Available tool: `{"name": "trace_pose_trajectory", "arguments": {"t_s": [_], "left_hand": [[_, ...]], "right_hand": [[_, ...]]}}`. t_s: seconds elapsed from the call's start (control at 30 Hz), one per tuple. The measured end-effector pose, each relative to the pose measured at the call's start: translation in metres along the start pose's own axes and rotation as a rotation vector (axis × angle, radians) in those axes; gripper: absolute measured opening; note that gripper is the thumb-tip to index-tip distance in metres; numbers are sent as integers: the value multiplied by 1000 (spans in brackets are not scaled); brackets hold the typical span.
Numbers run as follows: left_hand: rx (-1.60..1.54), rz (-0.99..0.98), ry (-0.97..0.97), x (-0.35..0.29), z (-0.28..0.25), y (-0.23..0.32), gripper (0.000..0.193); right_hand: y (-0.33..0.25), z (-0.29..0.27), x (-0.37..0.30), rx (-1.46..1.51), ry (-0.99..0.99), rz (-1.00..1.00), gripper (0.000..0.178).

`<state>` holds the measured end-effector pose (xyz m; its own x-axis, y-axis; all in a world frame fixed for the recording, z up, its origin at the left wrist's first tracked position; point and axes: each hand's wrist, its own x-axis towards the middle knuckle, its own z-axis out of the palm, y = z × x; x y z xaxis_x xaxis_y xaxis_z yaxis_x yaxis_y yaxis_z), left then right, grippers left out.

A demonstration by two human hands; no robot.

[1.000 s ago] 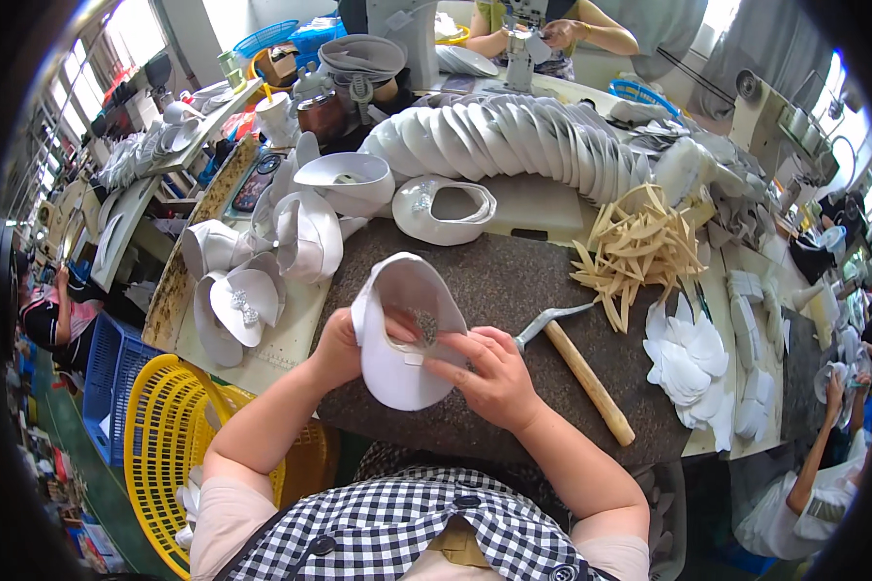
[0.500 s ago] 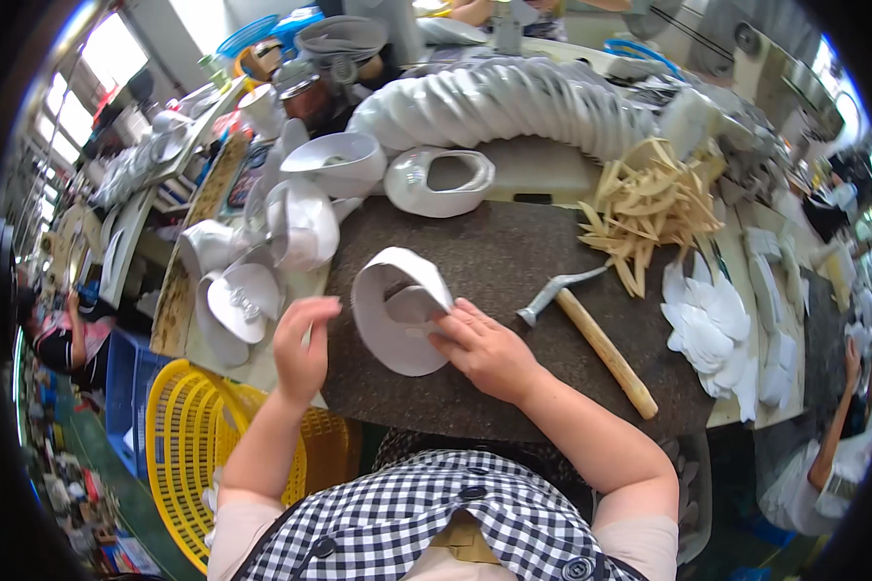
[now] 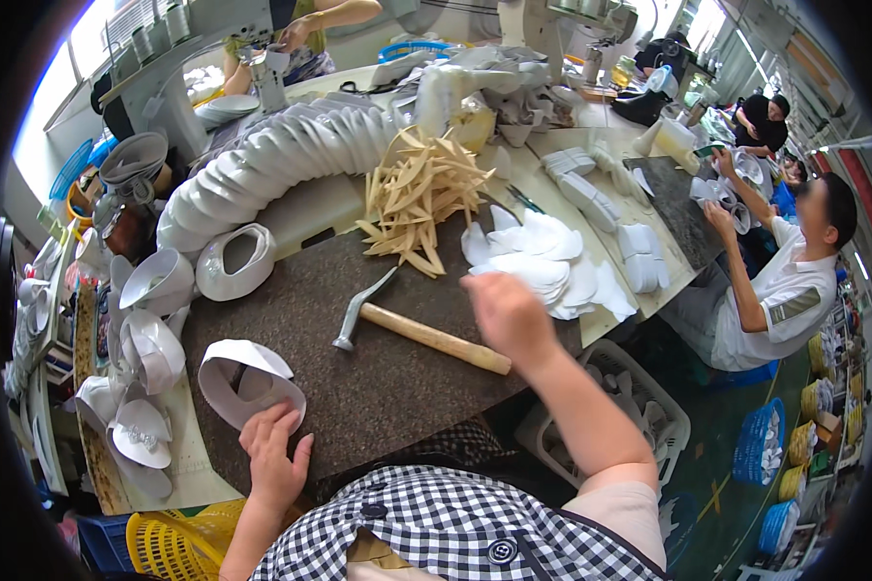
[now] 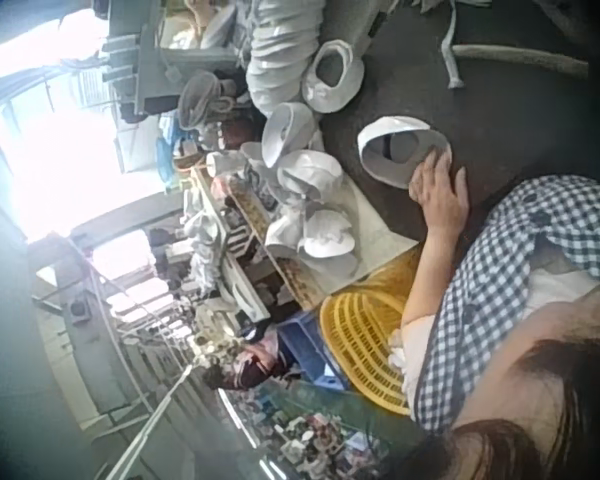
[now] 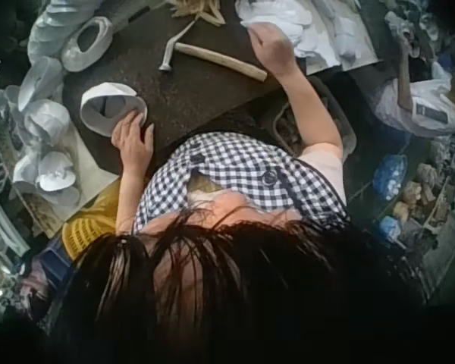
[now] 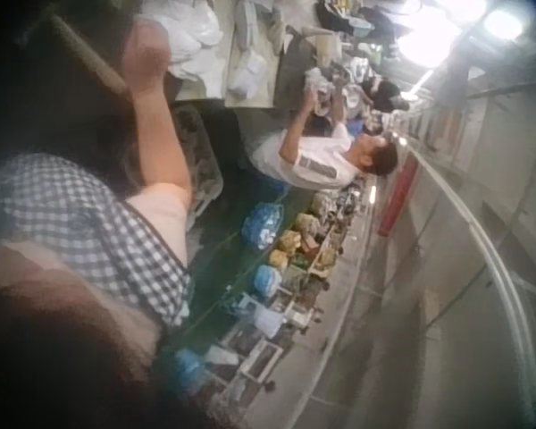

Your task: The person assembles shoe uppers by folding and shaping the components by hand, inserting support pieces inside, and tapping the edges with a hammer.

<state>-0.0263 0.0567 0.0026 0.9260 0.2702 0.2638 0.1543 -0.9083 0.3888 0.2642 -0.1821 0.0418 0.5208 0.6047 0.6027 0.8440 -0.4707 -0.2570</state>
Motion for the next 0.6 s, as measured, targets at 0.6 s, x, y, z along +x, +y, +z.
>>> {"name": "trace_pose_trajectory", "arguments": {"t_s": [0.6], "left_hand": [[64, 246, 154, 66, -26, 38, 22]], "right_hand": [[171, -15, 37, -431, -744, -243, 14]]}}
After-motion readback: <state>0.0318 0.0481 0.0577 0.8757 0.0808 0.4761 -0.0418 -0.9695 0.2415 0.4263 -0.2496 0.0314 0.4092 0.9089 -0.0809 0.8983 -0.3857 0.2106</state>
